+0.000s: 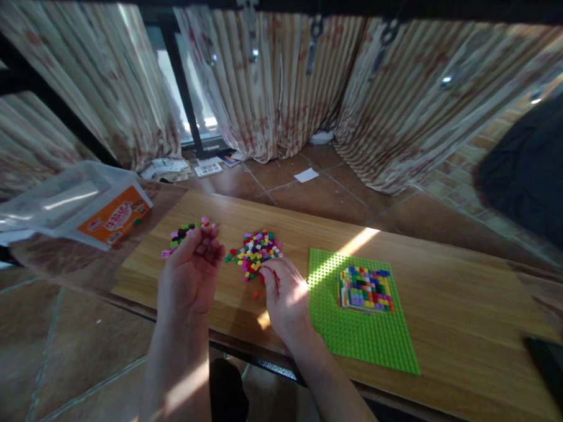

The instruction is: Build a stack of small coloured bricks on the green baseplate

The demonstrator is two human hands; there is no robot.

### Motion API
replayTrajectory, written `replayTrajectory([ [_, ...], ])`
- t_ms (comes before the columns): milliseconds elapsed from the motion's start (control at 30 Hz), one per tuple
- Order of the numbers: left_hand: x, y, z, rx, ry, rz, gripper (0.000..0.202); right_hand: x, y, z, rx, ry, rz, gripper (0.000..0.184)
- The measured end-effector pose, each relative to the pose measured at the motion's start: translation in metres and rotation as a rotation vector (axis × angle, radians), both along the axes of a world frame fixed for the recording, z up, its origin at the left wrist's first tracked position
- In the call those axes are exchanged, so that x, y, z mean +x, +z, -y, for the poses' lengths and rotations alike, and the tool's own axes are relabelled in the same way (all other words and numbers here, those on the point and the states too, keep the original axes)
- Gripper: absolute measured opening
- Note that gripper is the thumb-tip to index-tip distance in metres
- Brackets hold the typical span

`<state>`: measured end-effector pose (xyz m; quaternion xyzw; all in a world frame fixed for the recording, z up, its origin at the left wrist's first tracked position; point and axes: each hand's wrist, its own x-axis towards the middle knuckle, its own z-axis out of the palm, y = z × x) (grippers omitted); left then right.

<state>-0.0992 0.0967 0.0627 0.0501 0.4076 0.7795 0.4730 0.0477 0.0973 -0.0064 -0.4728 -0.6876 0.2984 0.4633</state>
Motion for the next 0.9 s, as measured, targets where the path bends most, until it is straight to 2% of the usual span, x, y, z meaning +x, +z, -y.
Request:
replayTrajectory([
  [100,0.009,-0.003,-0.002,0.012,-0.069,-0.089,0.016,0.015,0.025,-0.001,-0.261,0.066,-0.419,0.018],
  [167,0.018,-0.005,-0.004,-0.007,-0.122,-0.135,0.019,0.027,0.04,-0.002,-0.383,0.128,-0.64,0.017],
  [233,0.03,-0.007,-0.005,-0.047,-0.179,-0.157,0.021,0.04,0.051,-0.003,-0.435,0.162,-0.77,0.016],
  [333,0.05,-0.01,-0.008,-0.095,-0.261,-0.187,0.023,0.062,0.06,-0.005,-0.432,0.165,-0.842,0.012],
  [467,0.077,-0.019,-0.011,-0.123,-0.365,-0.287,0.022,0.11,0.066,-0.012,-0.349,0.09,-0.804,0.011],
  [600,0.101,-0.028,-0.014,-0.084,-0.444,-0.422,0.019,0.171,0.068,-0.018,-0.229,-0.167,-0.657,0.011],
  [667,0.111,-0.03,-0.015,-0.079,-0.49,-0.496,0.016,0.195,0.066,-0.019,-0.206,-0.244,-0.564,0.014],
  [767,0.126,-0.031,-0.015,-0.085,-0.546,-0.601,0.012,0.214,0.061,-0.019,-0.243,-0.277,-0.431,0.017],
  [900,0.145,-0.034,-0.013,-0.054,-0.616,-0.773,0.012,0.217,0.051,-0.02,-0.359,-0.237,-0.279,0.022],
])
